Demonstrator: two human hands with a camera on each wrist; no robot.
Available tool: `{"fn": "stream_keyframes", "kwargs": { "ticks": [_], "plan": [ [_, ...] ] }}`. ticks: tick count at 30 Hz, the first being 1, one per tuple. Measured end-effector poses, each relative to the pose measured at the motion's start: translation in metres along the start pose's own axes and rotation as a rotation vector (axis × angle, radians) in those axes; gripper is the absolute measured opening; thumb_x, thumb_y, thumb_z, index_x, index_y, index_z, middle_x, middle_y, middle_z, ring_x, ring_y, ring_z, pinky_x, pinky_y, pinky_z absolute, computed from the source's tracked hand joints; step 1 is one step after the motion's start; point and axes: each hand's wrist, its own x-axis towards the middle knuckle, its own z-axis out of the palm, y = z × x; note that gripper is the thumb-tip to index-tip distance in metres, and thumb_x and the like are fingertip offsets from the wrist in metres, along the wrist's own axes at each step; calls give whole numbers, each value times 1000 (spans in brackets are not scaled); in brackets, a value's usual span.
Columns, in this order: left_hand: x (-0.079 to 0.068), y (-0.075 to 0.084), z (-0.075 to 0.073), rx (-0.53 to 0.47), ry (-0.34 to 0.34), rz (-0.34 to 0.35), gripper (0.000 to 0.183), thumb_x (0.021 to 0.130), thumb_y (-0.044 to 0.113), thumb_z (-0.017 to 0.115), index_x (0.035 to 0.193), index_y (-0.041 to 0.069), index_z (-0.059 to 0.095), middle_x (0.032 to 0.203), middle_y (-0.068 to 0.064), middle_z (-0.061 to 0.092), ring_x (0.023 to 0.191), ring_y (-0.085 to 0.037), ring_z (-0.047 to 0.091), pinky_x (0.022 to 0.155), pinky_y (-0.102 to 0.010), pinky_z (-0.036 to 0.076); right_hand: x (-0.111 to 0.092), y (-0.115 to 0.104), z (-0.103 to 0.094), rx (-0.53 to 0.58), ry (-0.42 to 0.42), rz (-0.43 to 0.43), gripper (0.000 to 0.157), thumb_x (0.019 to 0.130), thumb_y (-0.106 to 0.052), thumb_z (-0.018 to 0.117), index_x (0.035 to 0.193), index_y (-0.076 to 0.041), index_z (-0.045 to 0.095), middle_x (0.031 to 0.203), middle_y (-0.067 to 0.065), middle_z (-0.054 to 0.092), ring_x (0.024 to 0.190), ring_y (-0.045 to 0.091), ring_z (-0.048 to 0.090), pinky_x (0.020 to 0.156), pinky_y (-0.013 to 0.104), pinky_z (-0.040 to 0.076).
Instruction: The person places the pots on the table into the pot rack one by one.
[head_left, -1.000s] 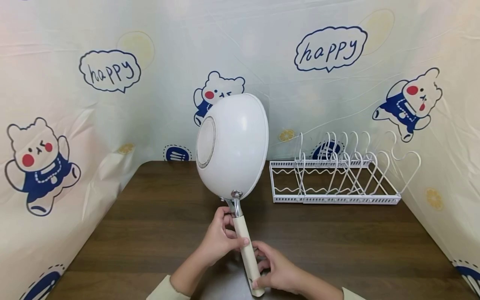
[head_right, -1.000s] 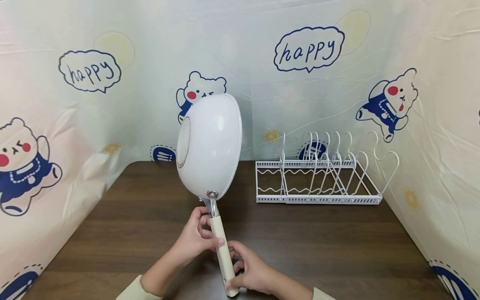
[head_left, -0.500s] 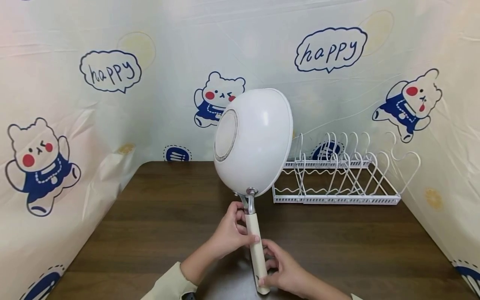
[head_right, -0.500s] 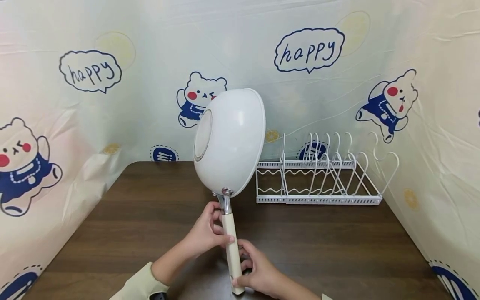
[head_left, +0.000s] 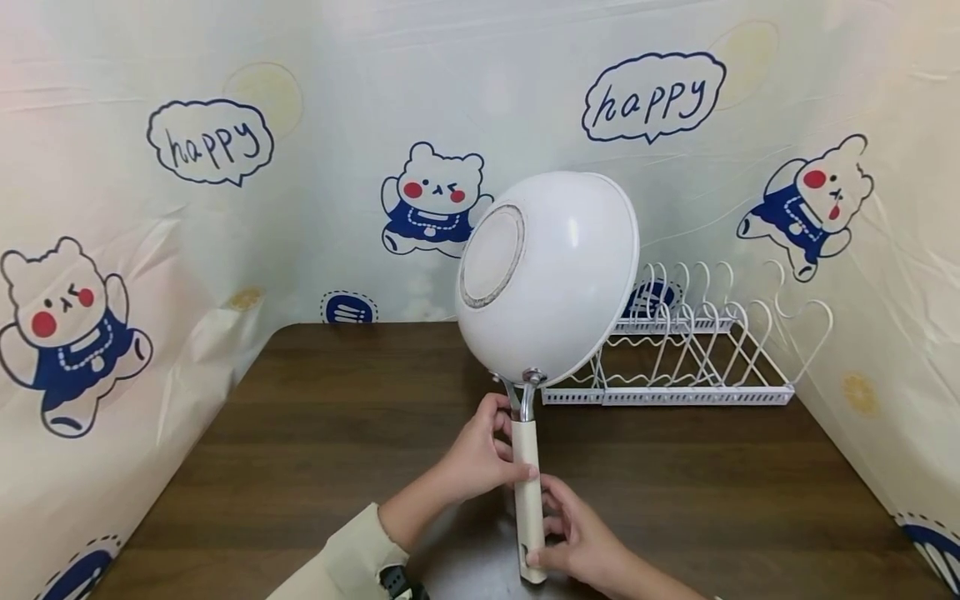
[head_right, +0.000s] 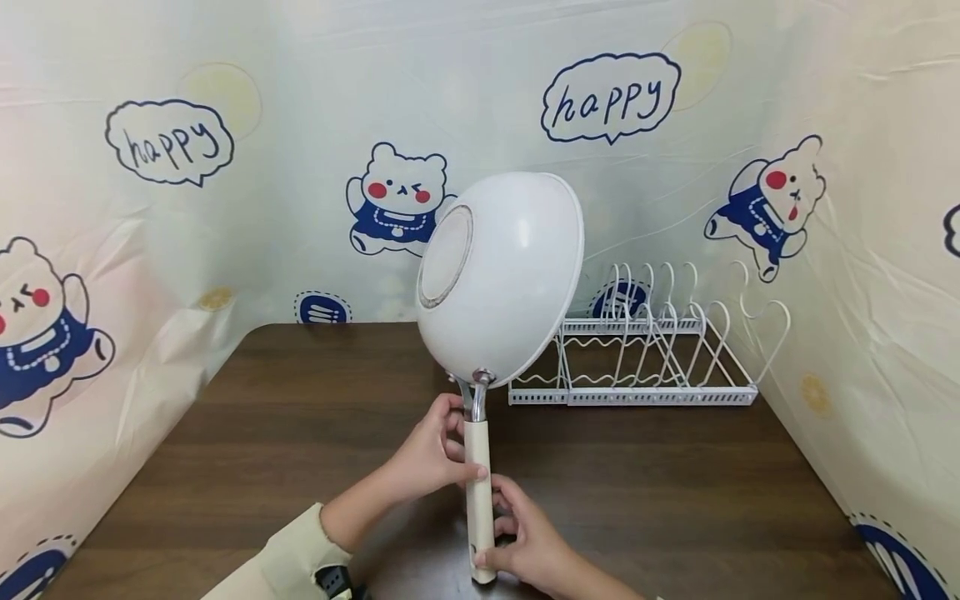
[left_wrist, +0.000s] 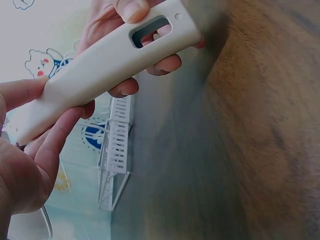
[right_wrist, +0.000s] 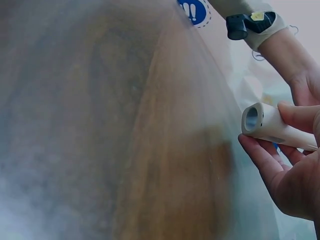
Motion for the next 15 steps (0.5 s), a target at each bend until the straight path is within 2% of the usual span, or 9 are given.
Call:
{"fn": "stream_keyframes", "kwargs": {
  "ticks": [6, 15],
  "plan": [
    [10, 6, 7, 39, -42, 18, 78, 71, -6, 83, 130, 6, 34, 96, -11, 53, 73, -20, 68, 53, -37, 57, -6, -1, -5, -3, 20, -50, 81, 80, 6, 74, 144, 5, 24, 127, 44, 38, 106, 47, 59, 80, 37, 57],
    [23, 20, 18, 93, -84, 46, 79, 70, -5, 84, 131, 6, 34, 96, -10, 54, 75, -20, 67, 54, -34, 57, -13, -7, -12, -14, 73, -108, 81, 79, 10, 72, 145, 1, 26, 133, 46, 33, 111, 37, 59, 77, 44, 58]
  ]
}}
